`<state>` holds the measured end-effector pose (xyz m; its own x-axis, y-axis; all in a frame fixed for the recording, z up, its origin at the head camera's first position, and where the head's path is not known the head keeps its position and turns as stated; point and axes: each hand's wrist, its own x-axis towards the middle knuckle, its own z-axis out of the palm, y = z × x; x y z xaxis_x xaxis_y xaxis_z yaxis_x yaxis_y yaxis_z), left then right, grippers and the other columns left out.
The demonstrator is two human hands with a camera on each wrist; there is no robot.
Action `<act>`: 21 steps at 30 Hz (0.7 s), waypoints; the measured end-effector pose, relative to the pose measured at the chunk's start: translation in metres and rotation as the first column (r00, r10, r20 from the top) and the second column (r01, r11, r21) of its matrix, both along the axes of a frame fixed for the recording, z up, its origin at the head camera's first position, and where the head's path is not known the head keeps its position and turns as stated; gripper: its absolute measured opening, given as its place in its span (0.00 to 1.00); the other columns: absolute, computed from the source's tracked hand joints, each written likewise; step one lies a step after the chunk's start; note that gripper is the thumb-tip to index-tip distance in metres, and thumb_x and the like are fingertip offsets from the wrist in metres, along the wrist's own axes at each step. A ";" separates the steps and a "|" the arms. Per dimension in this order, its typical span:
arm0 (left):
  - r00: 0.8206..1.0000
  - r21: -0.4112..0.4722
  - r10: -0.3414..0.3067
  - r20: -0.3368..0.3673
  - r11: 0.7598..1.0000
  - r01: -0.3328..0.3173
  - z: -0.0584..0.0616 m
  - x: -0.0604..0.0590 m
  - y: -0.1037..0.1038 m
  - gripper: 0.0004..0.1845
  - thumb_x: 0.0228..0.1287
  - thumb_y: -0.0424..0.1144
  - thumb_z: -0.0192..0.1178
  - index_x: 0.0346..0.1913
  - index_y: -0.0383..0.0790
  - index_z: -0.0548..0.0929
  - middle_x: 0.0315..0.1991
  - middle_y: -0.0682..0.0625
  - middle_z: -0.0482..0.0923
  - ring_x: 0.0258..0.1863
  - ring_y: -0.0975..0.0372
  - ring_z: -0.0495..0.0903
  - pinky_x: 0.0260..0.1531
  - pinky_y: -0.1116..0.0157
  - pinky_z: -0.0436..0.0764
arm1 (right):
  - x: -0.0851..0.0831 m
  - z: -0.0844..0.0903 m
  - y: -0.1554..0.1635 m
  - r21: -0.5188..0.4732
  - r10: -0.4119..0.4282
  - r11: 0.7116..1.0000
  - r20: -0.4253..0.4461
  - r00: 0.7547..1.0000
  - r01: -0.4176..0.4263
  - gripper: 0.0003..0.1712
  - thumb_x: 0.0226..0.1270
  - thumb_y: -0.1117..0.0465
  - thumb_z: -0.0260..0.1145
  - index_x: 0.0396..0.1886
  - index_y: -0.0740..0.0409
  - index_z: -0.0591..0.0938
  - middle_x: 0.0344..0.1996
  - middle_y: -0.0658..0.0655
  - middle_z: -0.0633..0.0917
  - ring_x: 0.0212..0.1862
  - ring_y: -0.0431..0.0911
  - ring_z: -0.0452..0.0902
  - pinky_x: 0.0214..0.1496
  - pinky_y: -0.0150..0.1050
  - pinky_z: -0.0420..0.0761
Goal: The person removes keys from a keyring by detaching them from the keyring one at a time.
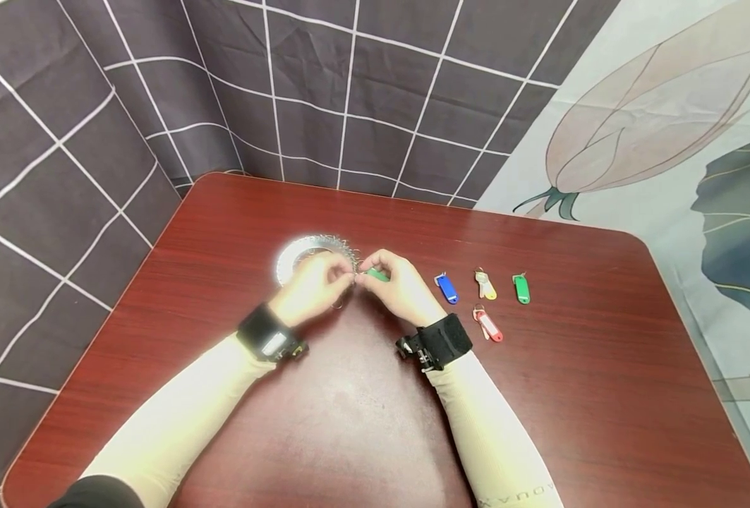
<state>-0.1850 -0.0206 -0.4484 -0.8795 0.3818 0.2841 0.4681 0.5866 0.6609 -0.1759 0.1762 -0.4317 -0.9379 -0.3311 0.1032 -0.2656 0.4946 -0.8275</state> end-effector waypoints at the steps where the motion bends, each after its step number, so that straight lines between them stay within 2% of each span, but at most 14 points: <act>1: 1.000 -0.011 0.002 -0.008 1.000 -0.002 -0.001 0.000 -0.001 0.02 0.62 0.37 0.62 0.33 0.44 0.83 0.30 0.54 0.75 0.31 0.65 0.74 0.32 0.67 0.74 | 0.000 -0.001 0.000 -0.001 0.003 1.000 0.001 1.000 -0.003 0.10 0.63 0.57 0.70 0.41 0.56 0.81 0.32 0.52 0.83 0.32 0.44 0.76 0.34 0.33 0.73; 7: 0.999 -0.026 0.022 -0.023 0.999 -0.023 -0.004 0.000 -0.003 0.03 0.62 0.37 0.61 0.31 0.47 0.83 0.30 0.55 0.76 0.31 0.64 0.74 0.34 0.66 0.73 | -0.001 -0.005 0.000 -0.007 0.001 1.000 -0.003 1.000 -0.001 0.08 0.64 0.63 0.68 0.40 0.60 0.82 0.31 0.59 0.83 0.30 0.50 0.74 0.32 0.33 0.72; 14: 0.999 -0.015 0.050 -0.011 0.999 -0.050 -0.005 0.000 -0.004 0.05 0.63 0.37 0.59 0.30 0.48 0.83 0.30 0.56 0.77 0.32 0.65 0.74 0.34 0.66 0.74 | -0.001 -0.008 0.001 -0.037 -0.007 0.999 0.002 1.000 0.007 0.07 0.64 0.55 0.69 0.37 0.52 0.84 0.30 0.51 0.84 0.31 0.43 0.76 0.32 0.33 0.74; 21: 0.999 -0.031 0.049 -0.001 0.998 -0.049 -0.003 0.000 -0.003 0.04 0.61 0.38 0.59 0.31 0.48 0.84 0.31 0.56 0.78 0.32 0.66 0.75 0.35 0.67 0.74 | -0.003 -0.014 0.002 -0.084 -0.014 0.996 -0.002 1.000 0.014 0.07 0.65 0.53 0.68 0.36 0.50 0.83 0.26 0.54 0.82 0.29 0.45 0.76 0.29 0.34 0.73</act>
